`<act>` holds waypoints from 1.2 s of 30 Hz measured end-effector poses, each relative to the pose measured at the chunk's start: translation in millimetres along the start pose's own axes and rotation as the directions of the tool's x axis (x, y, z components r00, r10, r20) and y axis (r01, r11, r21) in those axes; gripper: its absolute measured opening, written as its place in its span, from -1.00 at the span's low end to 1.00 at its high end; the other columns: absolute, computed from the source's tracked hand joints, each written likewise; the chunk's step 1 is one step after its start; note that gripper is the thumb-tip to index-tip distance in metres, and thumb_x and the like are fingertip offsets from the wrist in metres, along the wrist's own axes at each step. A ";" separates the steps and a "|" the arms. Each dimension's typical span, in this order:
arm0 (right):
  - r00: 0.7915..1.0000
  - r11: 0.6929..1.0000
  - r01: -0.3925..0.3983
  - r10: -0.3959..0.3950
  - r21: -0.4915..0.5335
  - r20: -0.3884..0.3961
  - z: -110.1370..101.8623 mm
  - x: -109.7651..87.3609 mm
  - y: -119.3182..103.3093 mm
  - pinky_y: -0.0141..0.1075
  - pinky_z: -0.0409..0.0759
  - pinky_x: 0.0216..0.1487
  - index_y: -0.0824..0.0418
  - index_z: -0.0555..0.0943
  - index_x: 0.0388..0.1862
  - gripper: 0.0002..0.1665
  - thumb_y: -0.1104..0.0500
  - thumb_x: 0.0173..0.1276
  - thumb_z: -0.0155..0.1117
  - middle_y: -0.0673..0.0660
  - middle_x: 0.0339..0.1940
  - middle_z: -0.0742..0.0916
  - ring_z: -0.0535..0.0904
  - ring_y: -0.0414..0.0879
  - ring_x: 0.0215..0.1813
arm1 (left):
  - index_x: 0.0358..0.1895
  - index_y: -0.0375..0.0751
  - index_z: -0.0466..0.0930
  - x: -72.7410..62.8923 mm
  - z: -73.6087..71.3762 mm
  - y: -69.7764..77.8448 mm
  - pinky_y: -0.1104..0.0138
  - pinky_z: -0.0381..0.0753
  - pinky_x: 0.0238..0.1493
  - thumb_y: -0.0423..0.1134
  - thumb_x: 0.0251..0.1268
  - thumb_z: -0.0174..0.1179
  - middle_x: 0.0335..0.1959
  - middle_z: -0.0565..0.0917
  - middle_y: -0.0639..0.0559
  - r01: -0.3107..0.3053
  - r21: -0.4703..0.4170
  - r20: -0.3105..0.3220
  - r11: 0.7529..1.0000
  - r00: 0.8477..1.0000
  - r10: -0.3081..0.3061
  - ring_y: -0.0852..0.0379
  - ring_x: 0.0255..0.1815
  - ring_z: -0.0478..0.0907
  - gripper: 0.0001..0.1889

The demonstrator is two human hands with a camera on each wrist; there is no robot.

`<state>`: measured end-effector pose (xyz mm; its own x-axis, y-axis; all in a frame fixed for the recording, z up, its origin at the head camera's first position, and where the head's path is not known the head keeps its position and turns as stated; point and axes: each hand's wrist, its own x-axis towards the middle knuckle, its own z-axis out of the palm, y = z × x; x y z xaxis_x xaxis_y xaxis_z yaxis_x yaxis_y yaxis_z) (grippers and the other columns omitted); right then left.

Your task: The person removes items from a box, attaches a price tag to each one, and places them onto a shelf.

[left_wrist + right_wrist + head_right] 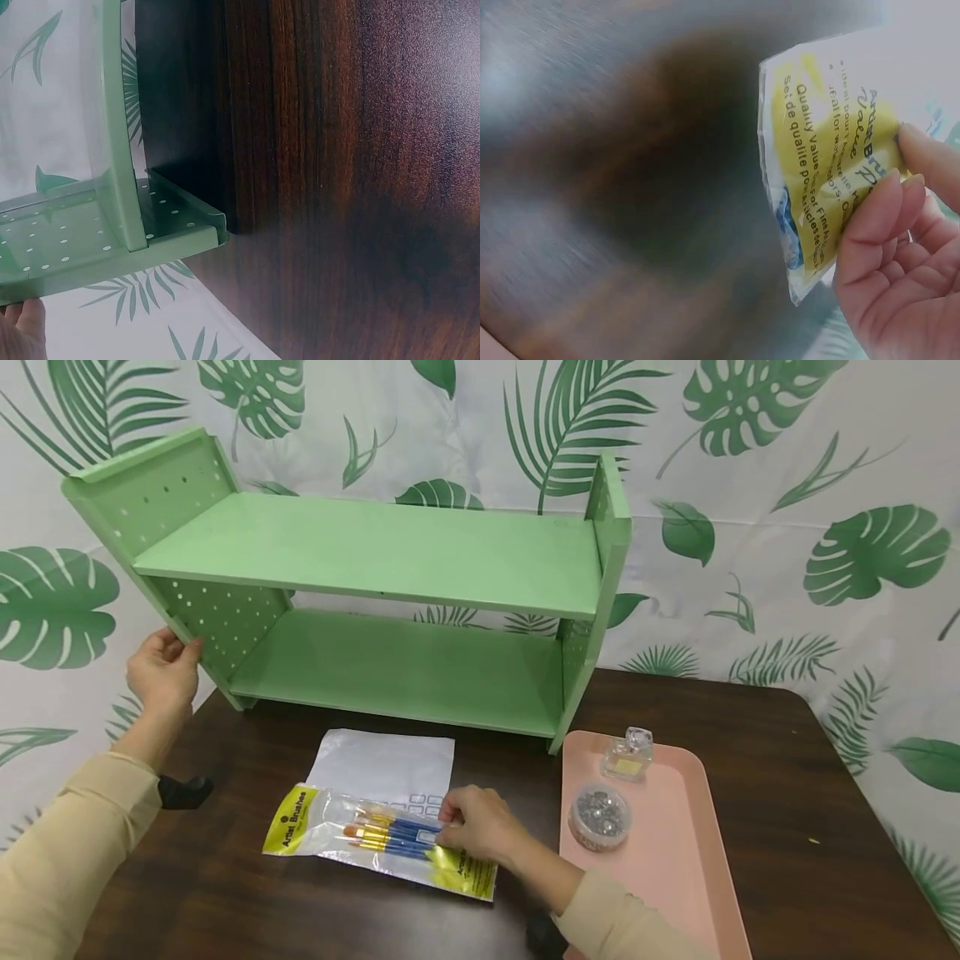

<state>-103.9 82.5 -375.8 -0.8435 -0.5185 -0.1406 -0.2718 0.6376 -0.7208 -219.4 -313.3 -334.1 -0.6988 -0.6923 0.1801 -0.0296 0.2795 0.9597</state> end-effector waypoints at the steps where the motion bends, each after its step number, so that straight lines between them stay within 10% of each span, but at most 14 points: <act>1: 1.000 1.000 0.004 -0.004 0.001 -0.002 -4.2 0.3 -2.8 -0.45 0.31 -0.50 0.17 0.53 -0.53 -0.82 0.29 0.09 0.40 -0.08 -0.62 0.52 0.38 -0.23 -0.51 | 0.17 -0.31 0.46 -0.1 -0.4 -0.3 0.48 0.51 0.06 -0.36 0.30 0.09 0.14 0.55 -0.22 -0.003 0.005 0.002 1.000 1.000 0.003 0.42 -0.13 0.55 -0.63; 17: 0.984 0.985 0.173 -0.174 -0.019 -0.046 -113.6 12.8 -104.6 -0.39 0.46 -0.47 0.26 0.56 -0.40 -0.89 0.31 0.17 0.35 0.06 -0.53 0.63 0.47 -0.16 -0.50 | 0.19 -0.26 0.46 3.4 -5.9 -1.4 0.51 0.52 0.00 -0.30 0.34 0.07 0.13 0.58 -0.10 -0.037 0.110 0.029 0.993 0.999 0.034 0.40 -0.10 0.57 -0.63; 21: 0.982 0.984 0.177 -0.179 -0.035 -0.061 -138.7 23.0 -132.0 -0.38 0.45 -0.47 0.28 0.55 -0.35 -0.89 0.31 0.21 0.32 0.11 -0.50 0.63 0.48 -0.12 -0.47 | 0.10 -0.24 0.54 2.1 -9.0 -1.3 0.63 0.48 -0.28 -0.31 0.29 0.08 -0.22 0.69 0.20 -0.007 0.085 0.000 0.996 1.000 0.007 0.46 -0.39 0.48 -0.67; 29: 0.977 0.989 0.120 -0.132 -0.082 -0.170 -175.3 49.9 -166.7 -0.38 0.41 -0.50 0.28 0.54 -0.29 -0.87 0.26 0.25 0.30 0.12 -0.43 0.63 0.45 -0.11 -0.44 | 0.17 -0.36 0.45 -0.7 -7.1 -0.9 0.47 0.51 0.05 -0.35 0.33 0.07 0.14 0.54 -0.22 -0.069 0.095 0.058 0.993 0.996 0.064 0.29 0.02 0.58 -0.64; 36: 0.970 0.991 0.068 -0.092 -0.114 -0.224 -189.9 74.1 -178.3 -0.38 0.44 -0.43 0.27 0.52 -0.25 -0.83 0.20 0.28 0.28 0.11 -0.36 0.62 0.46 -0.10 -0.34 | 0.14 -0.39 0.47 0.1 -5.7 -4.0 0.50 0.52 0.02 -0.36 0.32 0.08 0.10 0.56 -0.26 -0.096 0.099 0.048 0.990 0.995 0.092 0.46 -0.13 0.56 -0.65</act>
<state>-205.9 38.6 -128.8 -0.8971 -0.4342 0.0820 -0.3793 0.6616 -0.6468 -215.3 -318.3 -336.6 -0.7317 -0.6314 0.2568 -0.0332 0.4093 0.9118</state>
